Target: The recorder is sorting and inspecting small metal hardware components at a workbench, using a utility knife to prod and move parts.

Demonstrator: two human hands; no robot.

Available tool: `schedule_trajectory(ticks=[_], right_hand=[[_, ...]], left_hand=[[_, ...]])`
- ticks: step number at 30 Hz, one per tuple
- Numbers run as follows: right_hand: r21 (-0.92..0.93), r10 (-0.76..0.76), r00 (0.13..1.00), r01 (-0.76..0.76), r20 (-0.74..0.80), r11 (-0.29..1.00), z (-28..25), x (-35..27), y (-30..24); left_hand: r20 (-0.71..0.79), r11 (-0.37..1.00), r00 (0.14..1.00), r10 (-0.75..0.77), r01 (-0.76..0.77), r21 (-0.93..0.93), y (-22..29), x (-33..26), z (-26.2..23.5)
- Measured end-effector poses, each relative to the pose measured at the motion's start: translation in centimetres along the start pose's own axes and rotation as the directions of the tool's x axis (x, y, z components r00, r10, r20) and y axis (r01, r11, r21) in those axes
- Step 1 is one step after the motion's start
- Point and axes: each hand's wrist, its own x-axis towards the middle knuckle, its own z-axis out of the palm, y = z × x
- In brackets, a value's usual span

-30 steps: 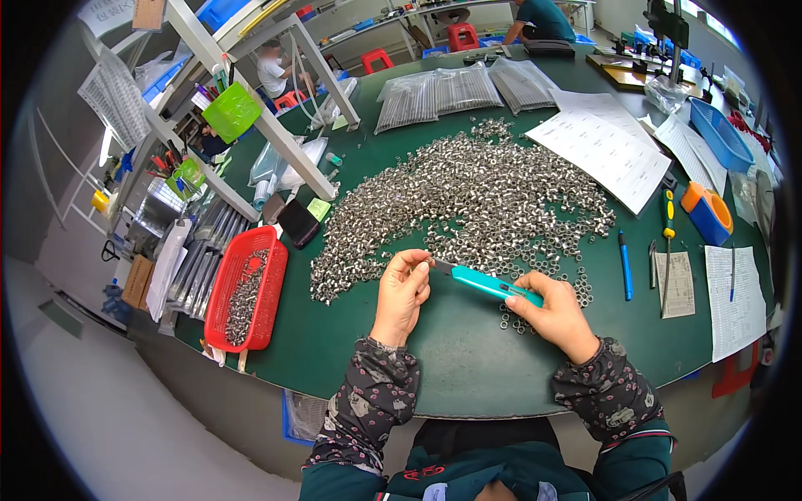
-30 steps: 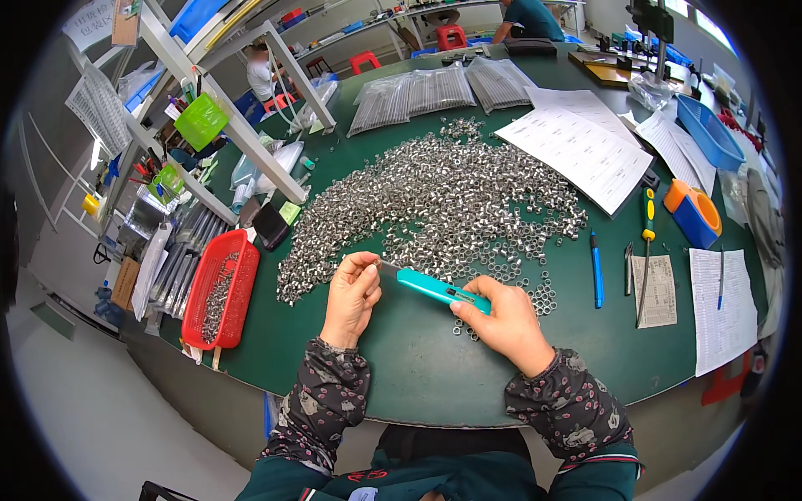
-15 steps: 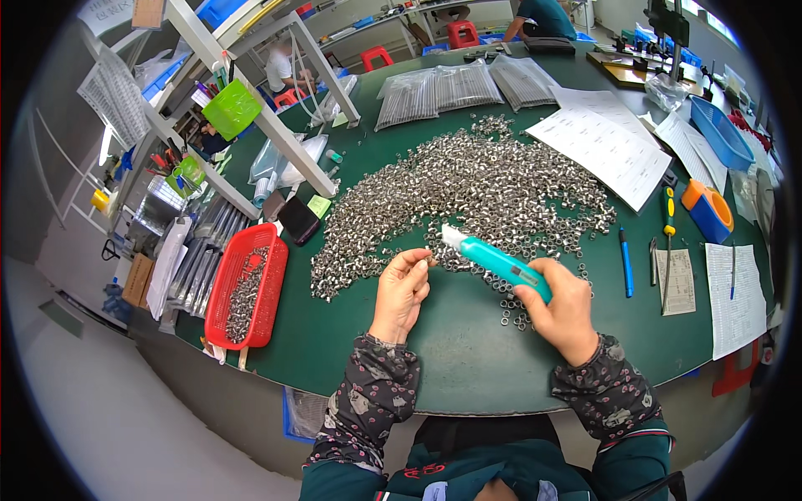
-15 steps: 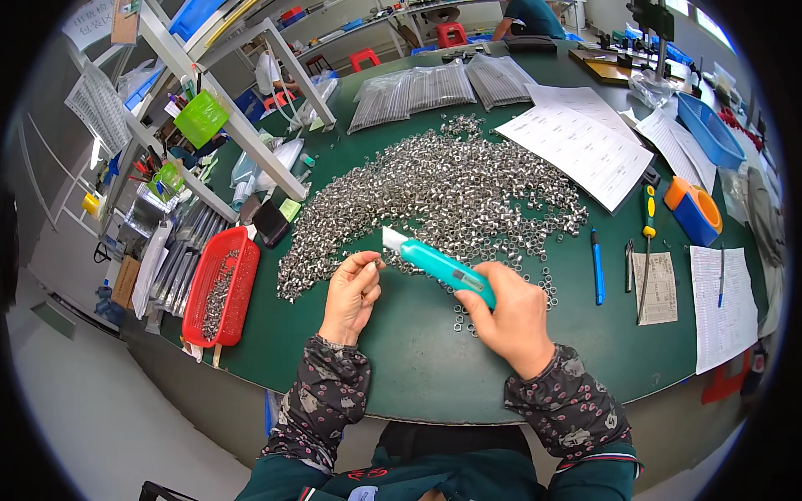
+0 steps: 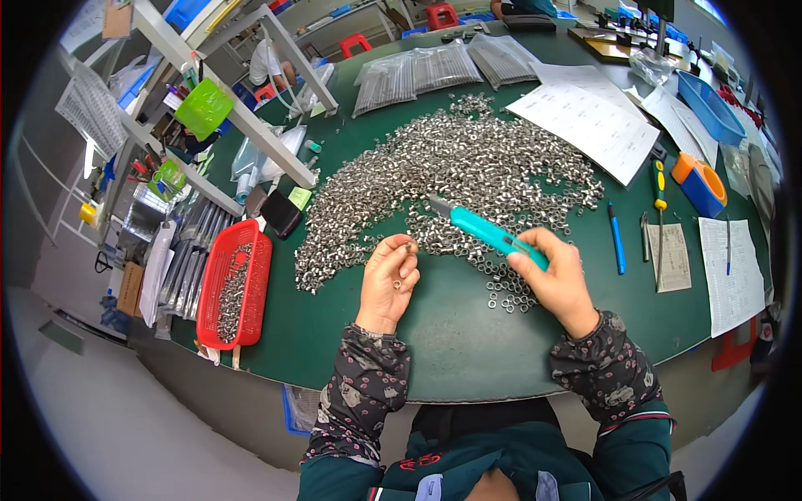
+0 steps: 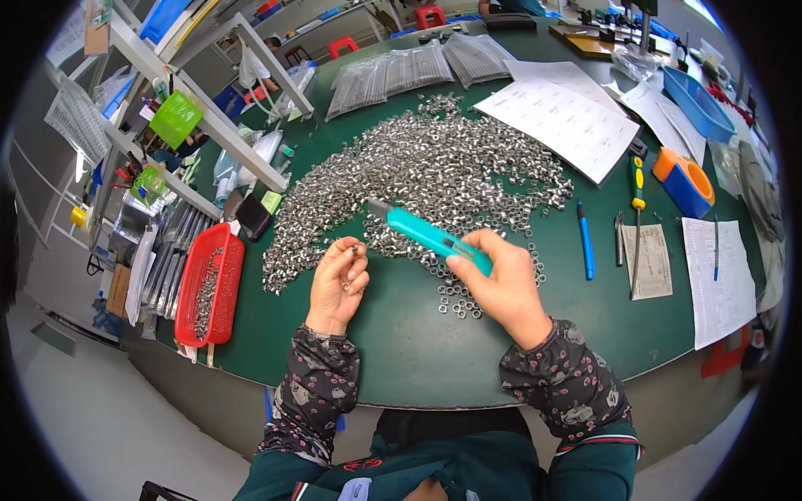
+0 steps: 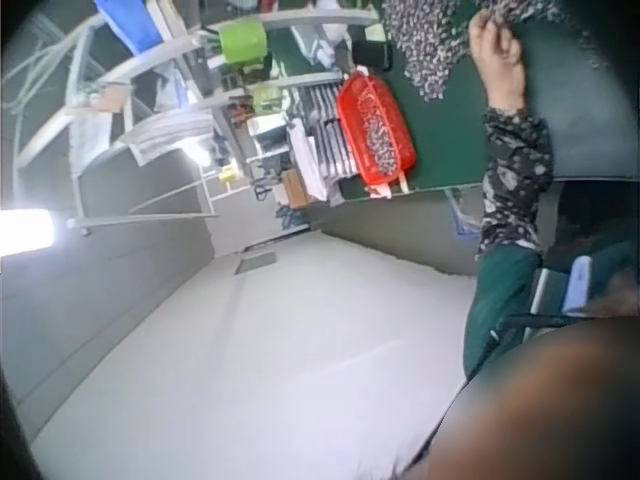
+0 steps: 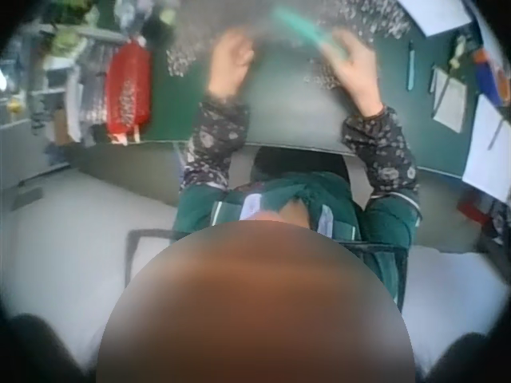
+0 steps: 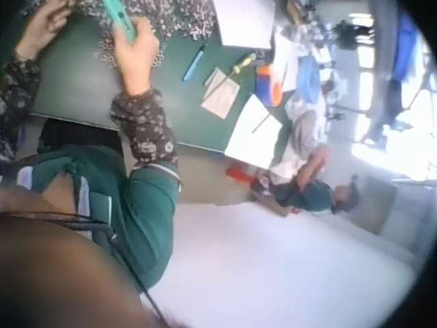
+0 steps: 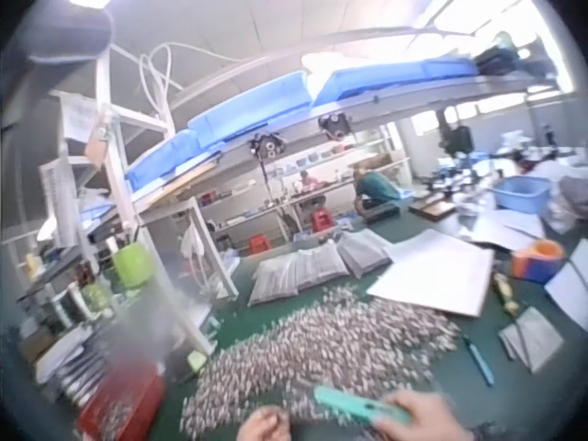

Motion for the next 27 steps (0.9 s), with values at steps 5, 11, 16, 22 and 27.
schedule_trajectory(ticks=[5,11,16,22,27], right_hand=[[0.077,-0.015,0.995,0.023,-0.101,0.997,0.1,0.1,0.2],[0.102,0.005,0.997,0.003,-0.078,0.995,-0.2,-0.3,-0.4],[0.121,-0.021,0.997,0.031,-0.078,0.992,0.1,-0.4,-0.2],[0.108,-0.013,0.999,0.018,-0.048,0.994,-0.1,-0.2,-0.5],[0.056,-0.009,1.000,0.010,-0.022,0.998,0.1,-0.3,-0.4]], left_hand=[[0.021,0.993,0.996,-0.090,0.088,0.085,-0.9,-0.2,1.3],[0.244,0.140,0.942,0.230,-0.281,0.950,-3.6,-0.2,4.3],[0.376,-0.103,0.896,0.237,-0.361,0.927,-4.8,0.1,4.2],[0.340,-0.126,0.914,0.220,-0.319,0.939,-4.6,0.4,3.8],[-0.041,0.853,0.996,-0.084,0.093,0.514,-1.7,-0.1,1.8]])
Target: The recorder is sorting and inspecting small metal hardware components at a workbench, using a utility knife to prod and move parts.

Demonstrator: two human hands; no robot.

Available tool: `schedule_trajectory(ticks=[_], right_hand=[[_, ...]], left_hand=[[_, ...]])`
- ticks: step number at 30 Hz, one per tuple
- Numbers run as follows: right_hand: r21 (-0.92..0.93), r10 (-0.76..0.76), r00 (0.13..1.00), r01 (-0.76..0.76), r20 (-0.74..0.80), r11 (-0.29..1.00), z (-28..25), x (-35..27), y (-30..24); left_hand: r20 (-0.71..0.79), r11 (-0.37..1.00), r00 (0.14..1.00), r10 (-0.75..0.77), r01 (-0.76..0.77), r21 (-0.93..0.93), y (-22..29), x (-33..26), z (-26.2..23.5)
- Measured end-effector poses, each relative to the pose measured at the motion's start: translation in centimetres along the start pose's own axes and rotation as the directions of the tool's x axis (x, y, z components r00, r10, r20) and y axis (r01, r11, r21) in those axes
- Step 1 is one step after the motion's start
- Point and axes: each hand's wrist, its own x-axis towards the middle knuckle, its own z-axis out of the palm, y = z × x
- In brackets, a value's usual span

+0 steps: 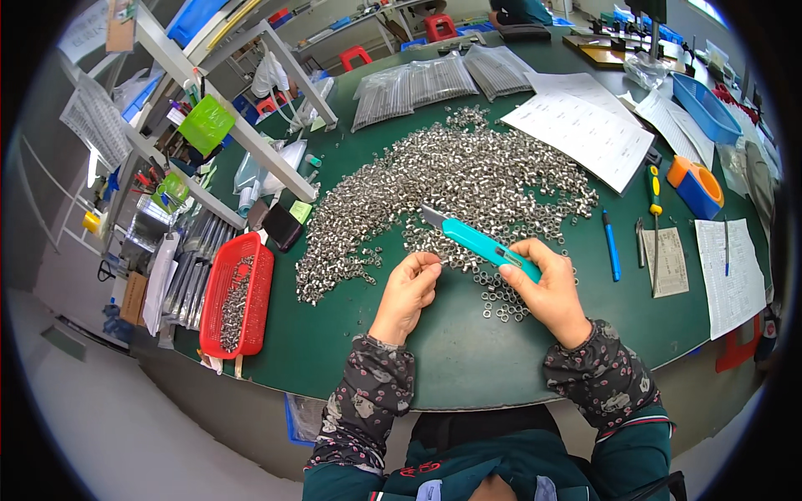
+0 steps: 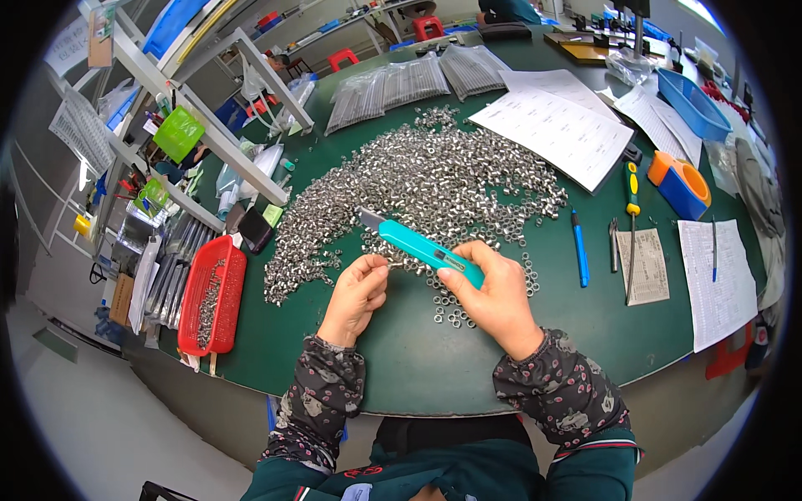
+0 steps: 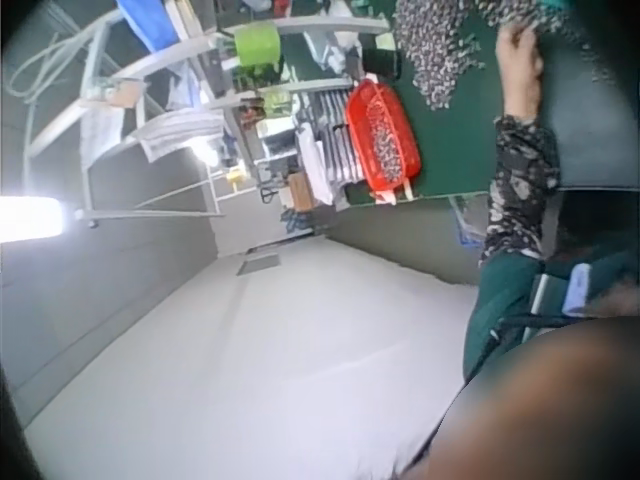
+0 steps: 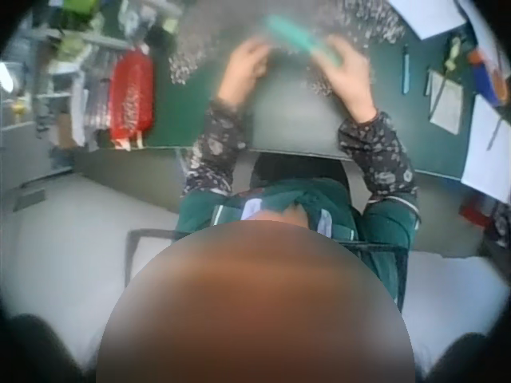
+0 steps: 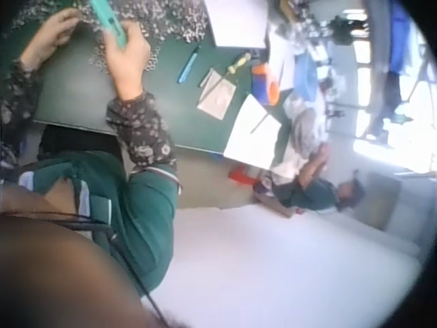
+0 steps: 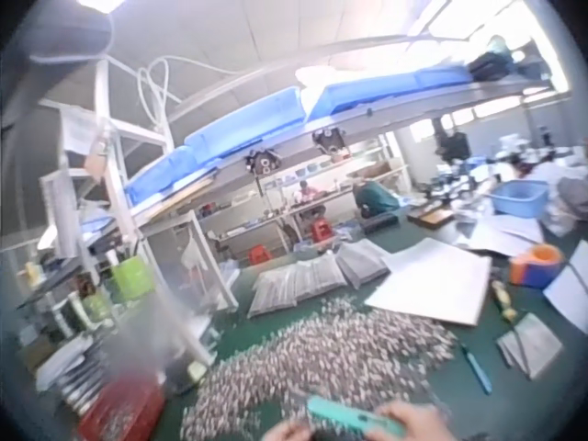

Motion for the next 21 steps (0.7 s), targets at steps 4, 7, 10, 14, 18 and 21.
schedule_trajectory(ticks=[4,7,10,14,18,21], right_hand=[[-0.065,-0.005,0.999,0.008,0.050,0.998,0.3,-0.2,0.2],[-0.113,0.016,0.992,-0.002,0.128,0.994,0.5,-0.3,0.4],[-0.150,0.058,0.984,-0.032,0.170,0.988,0.8,-0.2,0.3],[-0.165,0.097,0.973,-0.063,0.207,0.984,0.7,-0.3,0.5],[-0.165,0.124,0.961,-0.084,0.249,0.983,0.7,-0.2,0.9],[-0.137,0.151,0.951,-0.117,0.269,0.984,0.6,-0.1,0.3]], left_hand=[[0.016,0.933,0.998,-0.054,0.056,-0.356,0.9,-0.3,-1.1],[-0.002,0.918,0.999,-0.046,0.042,-0.396,1.0,-0.1,-1.9],[0.003,0.920,1.000,0.004,-0.003,-0.393,0.8,0.0,-2.5],[0.003,0.909,0.999,0.051,-0.045,-0.415,0.4,0.3,-2.7],[0.016,0.895,0.997,0.076,-0.062,-0.441,0.4,0.3,-2.6],[0.061,0.892,0.995,0.076,-0.041,-0.450,0.6,0.2,-2.6]])
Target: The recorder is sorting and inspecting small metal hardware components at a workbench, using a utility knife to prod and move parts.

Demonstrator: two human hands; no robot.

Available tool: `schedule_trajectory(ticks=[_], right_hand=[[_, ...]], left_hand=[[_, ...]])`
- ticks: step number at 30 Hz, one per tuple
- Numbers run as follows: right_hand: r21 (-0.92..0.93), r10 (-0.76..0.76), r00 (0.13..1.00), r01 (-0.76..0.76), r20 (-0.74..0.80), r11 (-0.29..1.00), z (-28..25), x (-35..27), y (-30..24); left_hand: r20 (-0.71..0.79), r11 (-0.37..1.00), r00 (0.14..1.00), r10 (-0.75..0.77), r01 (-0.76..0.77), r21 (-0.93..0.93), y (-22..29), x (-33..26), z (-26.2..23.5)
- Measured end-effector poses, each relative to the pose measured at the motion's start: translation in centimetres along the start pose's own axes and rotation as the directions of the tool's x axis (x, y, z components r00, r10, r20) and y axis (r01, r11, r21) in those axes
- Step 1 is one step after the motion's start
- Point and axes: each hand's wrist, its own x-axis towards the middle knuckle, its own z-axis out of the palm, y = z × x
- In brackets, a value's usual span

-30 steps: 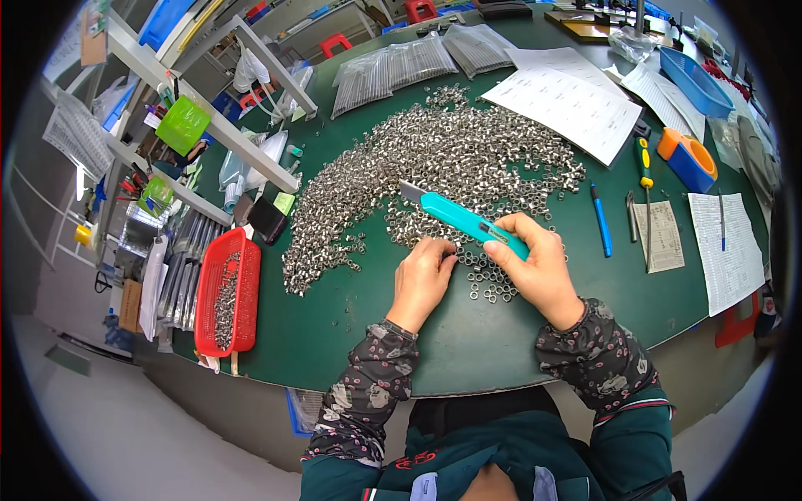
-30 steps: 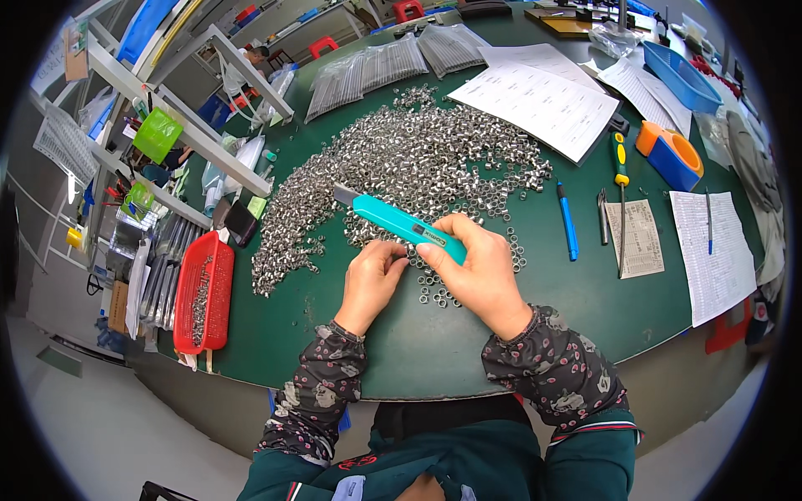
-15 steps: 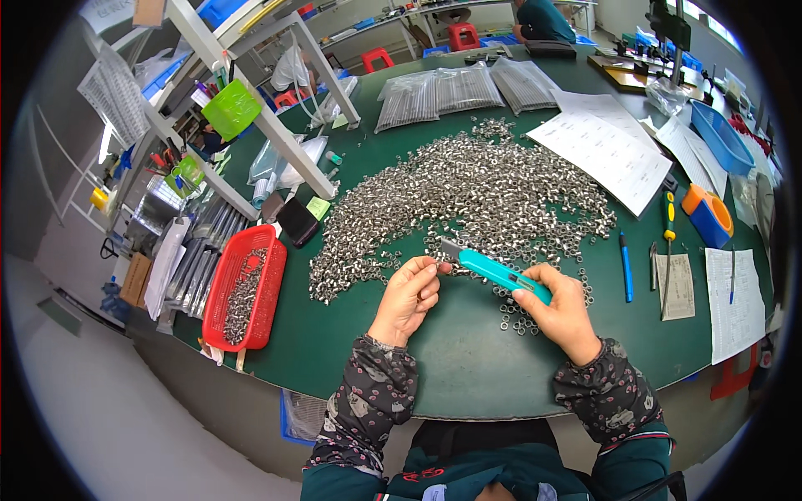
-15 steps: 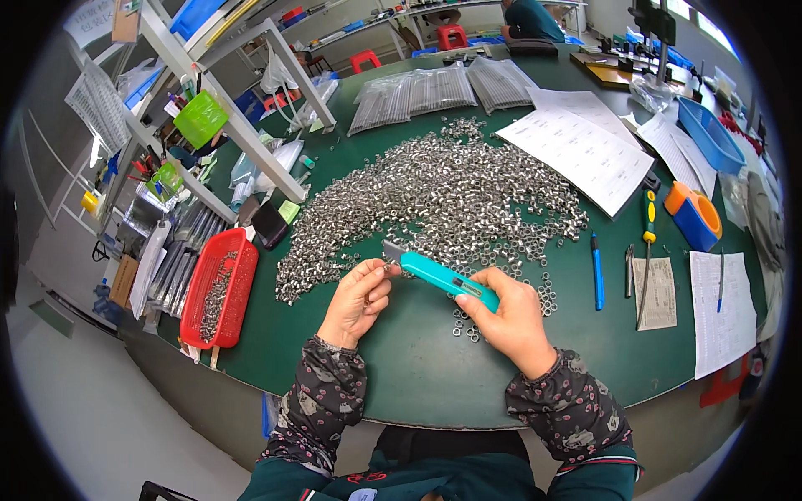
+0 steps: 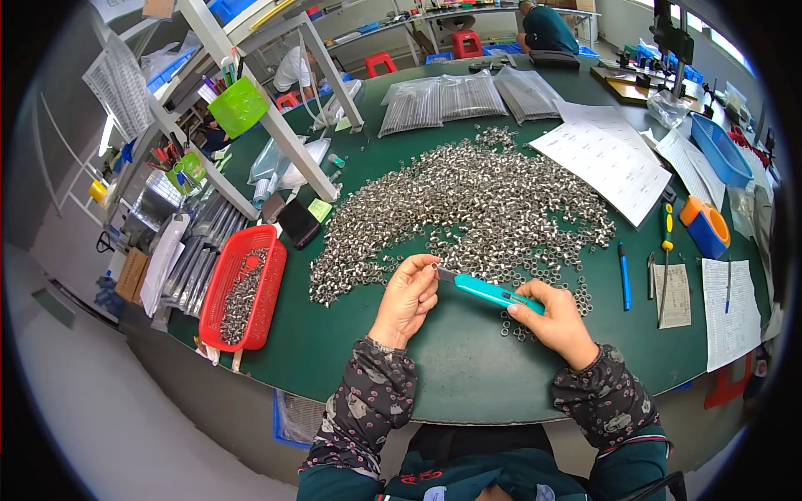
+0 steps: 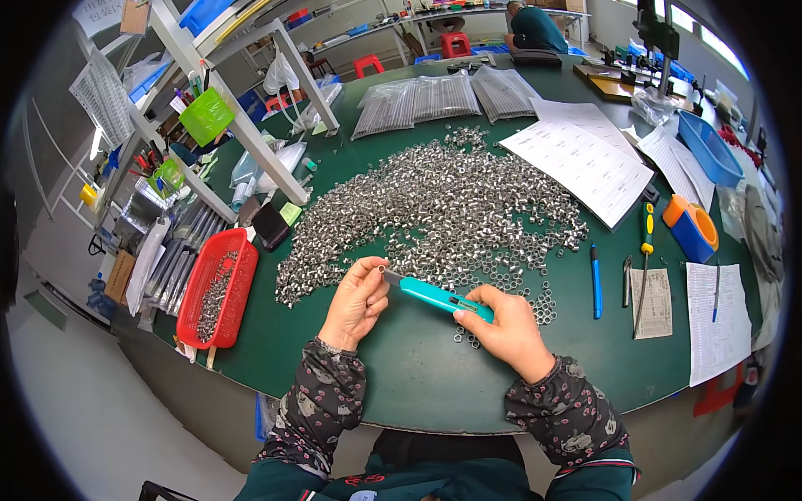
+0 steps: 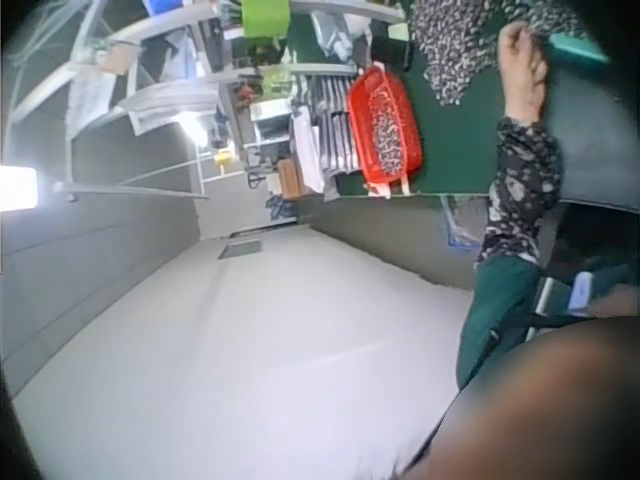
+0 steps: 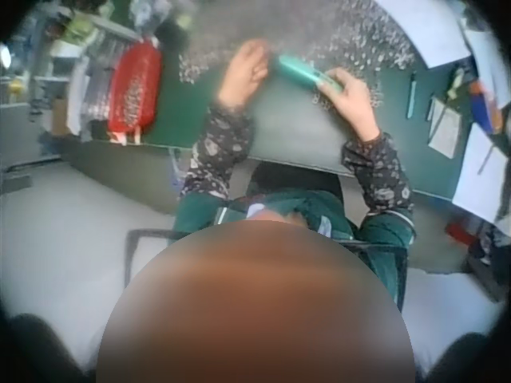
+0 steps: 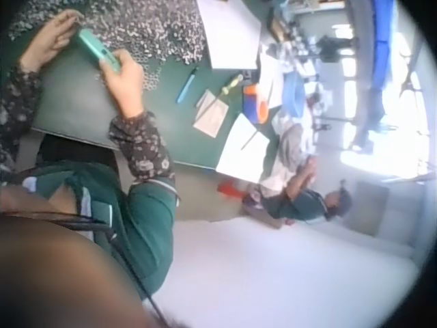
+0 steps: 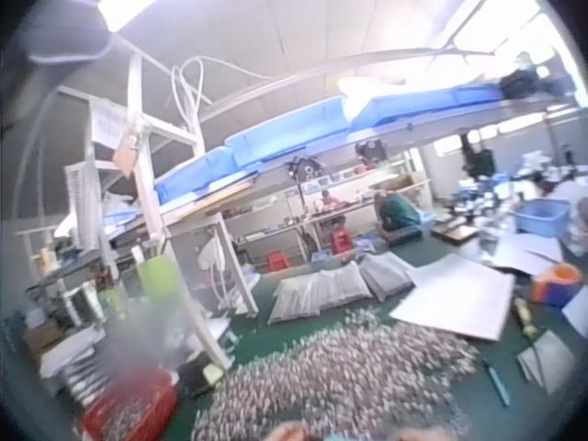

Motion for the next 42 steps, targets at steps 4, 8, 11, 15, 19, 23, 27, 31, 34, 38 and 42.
schedule_trajectory(ticks=[4,8,11,15,19,23,27,31,34,38,42], right_hand=[[-0.003,-0.001,1.000,0.001,0.011,1.000,0.0,0.0,0.1],[-0.022,0.029,0.999,-0.028,0.039,0.999,-0.2,0.0,0.1],[-0.027,0.031,0.998,-0.029,0.058,0.999,-0.1,0.2,0.2],[-0.020,0.027,0.997,-0.025,0.066,0.999,-0.1,0.1,0.5],[0.001,0.033,0.997,-0.033,0.071,0.999,-0.1,0.1,0.3],[-0.068,0.027,0.998,-0.023,0.056,0.997,0.0,0.1,0.2],[-0.147,-0.057,0.998,0.051,-0.037,0.988,0.1,-0.2,0.2],[-0.190,-0.233,0.962,0.204,-0.144,0.960,0.4,0.1,0.7],[-0.029,-0.137,0.967,0.134,-0.213,0.991,-0.1,0.2,0.3],[-0.109,-0.135,0.972,0.116,-0.193,0.987,0.2,0.1,0.5],[-0.094,-0.103,0.987,0.092,-0.122,0.991,0.2,0.0,0.3]], left_hand=[[0.040,0.999,0.999,0.017,-0.018,0.032,0.0,0.0,0.1],[0.048,1.000,0.999,0.012,-0.013,0.012,-0.1,0.1,-0.1],[0.062,1.000,0.998,0.006,-0.006,-0.006,-0.3,0.1,-0.7],[0.038,1.000,0.999,0.004,-0.003,-0.012,-0.3,0.1,-0.6],[-0.002,1.000,1.000,0.007,-0.007,0.016,-0.4,0.1,-0.6],[-0.034,0.998,0.999,0.017,-0.015,0.061,-0.4,0.1,-0.6],[-0.054,0.997,0.998,0.015,-0.010,0.081,-0.5,0.1,-0.5],[-0.081,0.997,0.997,0.000,0.006,0.074,-0.3,-0.1,-0.4],[-0.075,0.996,0.997,0.007,-0.001,0.086,-0.1,-0.2,0.3],[-0.103,0.992,0.994,0.038,-0.025,0.122,0.2,0.0,0.9],[-0.077,0.994,0.995,0.061,-0.053,0.099,0.2,-0.1,0.6]])
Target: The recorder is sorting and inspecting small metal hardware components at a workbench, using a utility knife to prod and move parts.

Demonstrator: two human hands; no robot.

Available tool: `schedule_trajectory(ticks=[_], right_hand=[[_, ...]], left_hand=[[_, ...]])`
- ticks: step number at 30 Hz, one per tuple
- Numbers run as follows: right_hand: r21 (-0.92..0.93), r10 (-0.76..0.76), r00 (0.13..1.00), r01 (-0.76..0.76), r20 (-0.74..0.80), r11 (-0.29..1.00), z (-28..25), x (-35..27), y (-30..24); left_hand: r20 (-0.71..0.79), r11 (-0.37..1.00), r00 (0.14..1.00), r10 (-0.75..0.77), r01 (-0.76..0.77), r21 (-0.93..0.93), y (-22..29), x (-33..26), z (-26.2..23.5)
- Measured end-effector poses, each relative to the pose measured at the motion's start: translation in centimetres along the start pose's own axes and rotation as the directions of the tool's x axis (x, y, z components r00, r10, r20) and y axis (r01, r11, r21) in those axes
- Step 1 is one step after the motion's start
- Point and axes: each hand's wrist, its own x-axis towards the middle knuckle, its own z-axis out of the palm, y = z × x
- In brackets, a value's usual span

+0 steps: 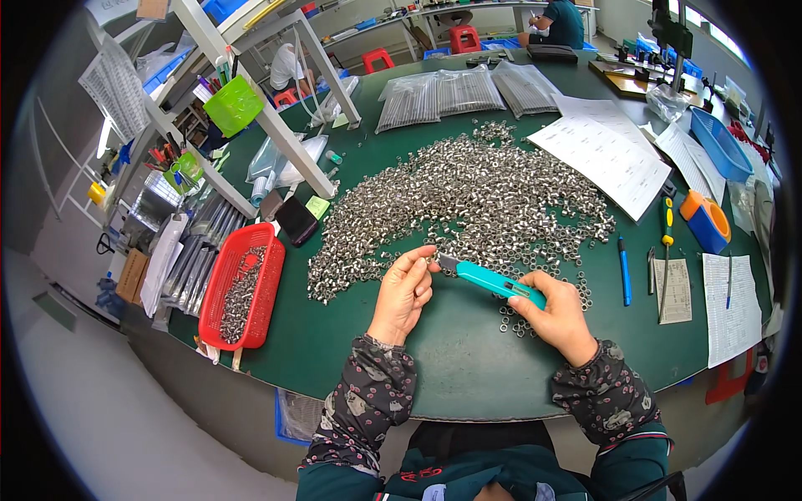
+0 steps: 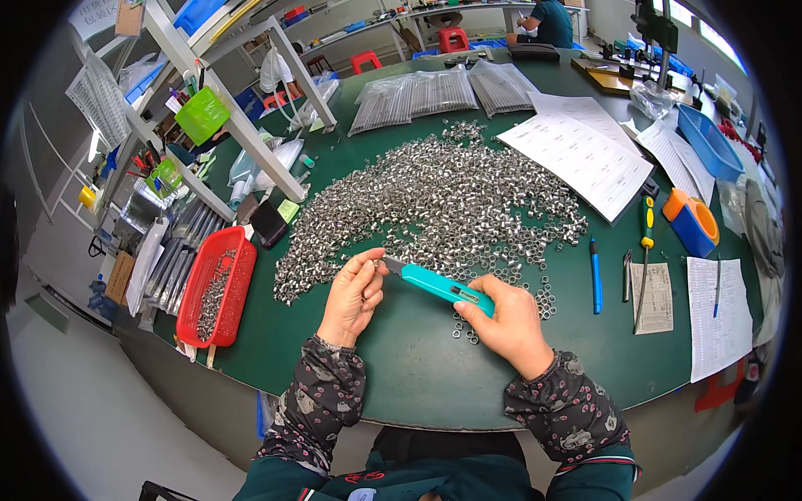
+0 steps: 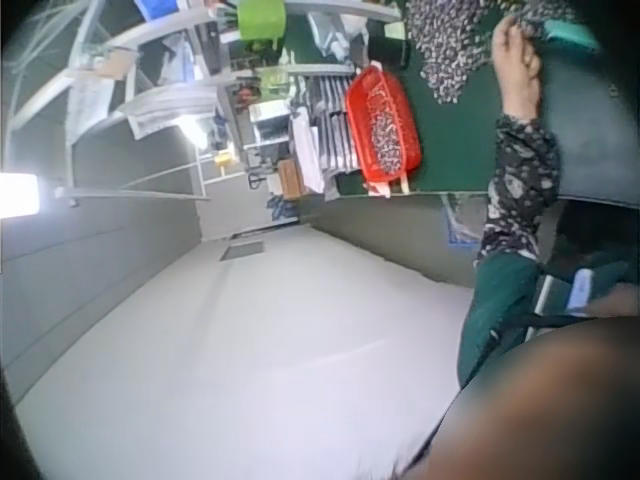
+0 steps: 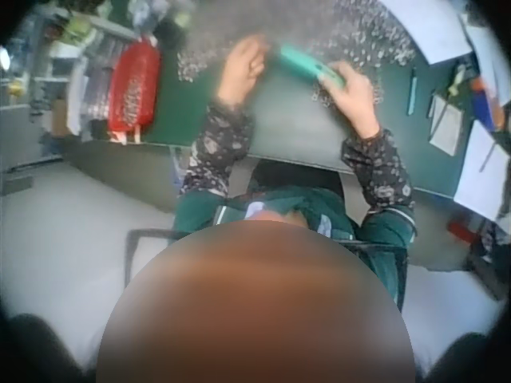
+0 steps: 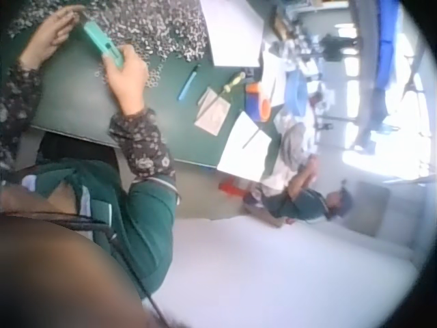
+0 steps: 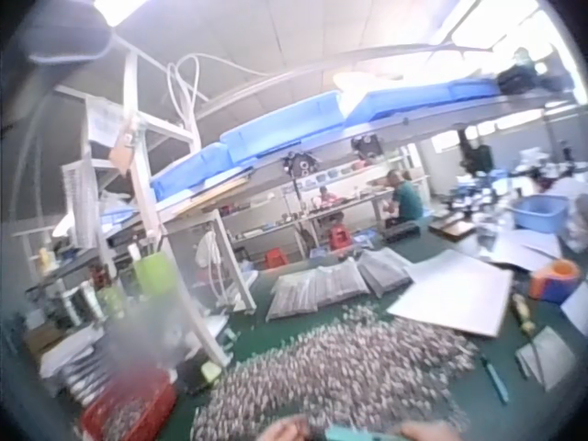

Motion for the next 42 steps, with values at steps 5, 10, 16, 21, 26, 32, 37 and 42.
schedule_trajectory(ticks=[5,10,16,21,26,32,37,42], right_hand=[[0.029,0.044,0.998,-0.046,0.053,0.999,0.11,-0.02,0.13],[0.036,0.064,0.991,-0.068,0.114,0.997,-0.02,-0.06,-0.07],[0.017,0.114,0.982,-0.117,0.150,0.993,-0.10,0.04,0.17],[-0.127,-0.214,0.967,0.197,-0.137,0.972,0.53,-0.46,-0.43],[-0.084,-0.117,0.992,0.113,-0.042,0.990,0.09,-0.31,-0.13],[-0.018,-0.051,0.997,0.052,0.054,0.998,0.14,-0.32,-0.22],[-0.023,0.012,0.991,-0.009,0.130,1.000,-0.15,-0.11,-0.18],[-0.168,-0.236,0.971,0.226,-0.041,0.960,-0.11,-0.46,-0.68]], left_hand=[[0.027,0.999,0.999,0.034,-0.033,-0.028,-0.37,0.11,-0.48],[0.033,1.000,0.999,0.017,-0.017,-0.019,-0.48,0.15,-0.59],[0.014,0.999,1.000,0.016,-0.017,0.037,-0.61,0.15,-0.63],[-0.040,1.000,0.999,-0.021,0.021,0.016,-0.60,0.10,-0.71],[-0.026,0.995,0.996,-0.080,0.078,-0.061,-0.44,0.09,-0.81],[-0.022,0.995,0.997,-0.072,0.070,-0.065,-0.37,-0.15,-0.36],[-0.023,0.996,0.999,-0.030,0.031,0.079,-0.74,0.06,-0.53],[0.004,0.977,0.999,-0.043,0.041,0.208,-0.60,0.00,-0.65]])
